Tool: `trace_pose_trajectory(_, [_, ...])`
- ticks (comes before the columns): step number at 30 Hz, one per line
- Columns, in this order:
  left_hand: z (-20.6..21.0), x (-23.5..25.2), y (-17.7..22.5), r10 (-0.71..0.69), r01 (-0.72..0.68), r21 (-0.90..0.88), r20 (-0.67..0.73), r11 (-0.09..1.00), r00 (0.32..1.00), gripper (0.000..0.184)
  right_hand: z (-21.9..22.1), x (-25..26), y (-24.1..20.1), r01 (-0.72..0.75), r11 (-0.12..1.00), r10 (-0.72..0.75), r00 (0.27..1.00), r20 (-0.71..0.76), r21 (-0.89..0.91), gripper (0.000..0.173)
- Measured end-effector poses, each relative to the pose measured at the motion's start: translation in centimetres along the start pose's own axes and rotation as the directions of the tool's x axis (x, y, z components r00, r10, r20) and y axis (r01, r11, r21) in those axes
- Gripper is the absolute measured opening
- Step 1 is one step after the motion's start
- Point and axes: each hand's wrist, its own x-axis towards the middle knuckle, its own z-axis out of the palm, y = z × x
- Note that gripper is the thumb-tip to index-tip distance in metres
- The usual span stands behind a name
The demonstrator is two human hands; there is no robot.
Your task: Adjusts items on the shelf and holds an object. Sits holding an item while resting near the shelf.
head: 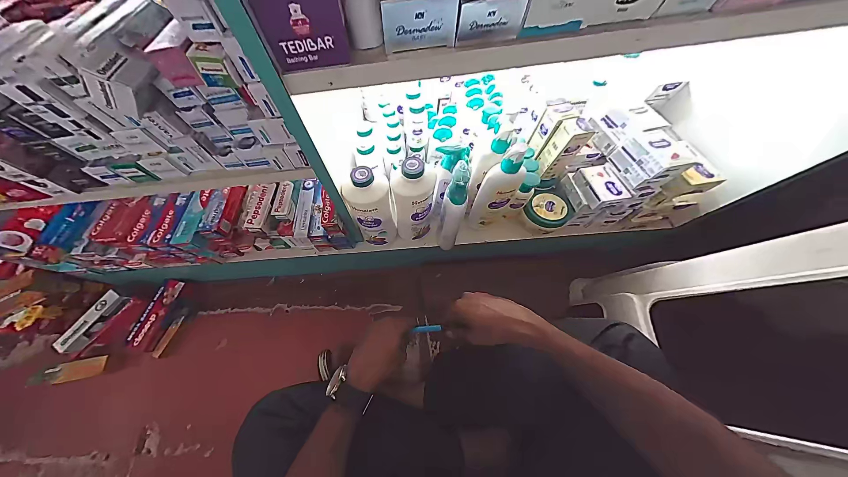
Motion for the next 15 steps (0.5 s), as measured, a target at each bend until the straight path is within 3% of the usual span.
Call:
trace_pose_trajectory(5, [-0.1, 0.11, -0.22, -0.014, 0.015, -0.056, 0.014, 0.998, 1.0, 0.04, -0.51, -0.29, 0.28, -0.034, 0.999, 0.034, 0.999, -0.026, -0.014, 0.026])
trace_pose_trajectory(10, [-0.38, 0.14, 0.39, -0.068, 0.065, 0.039, 0.085, 0.997, 0.994, 0.032, -0.54, -0.3, 0.4, -0.038, 0.999, 0.038, 0.999, -0.031, -0.001, 0.024])
trace_pose_trajectory(15, [-0.37, -0.04, 0.38, 0.0, 0.001, 0.015, -0.055, 1.0, 0.999, 0.032, -0.27, -0.1, 0.53, -0.033, 0.999, 0.033, 0.999, 0.0, 0.008, 0.026])
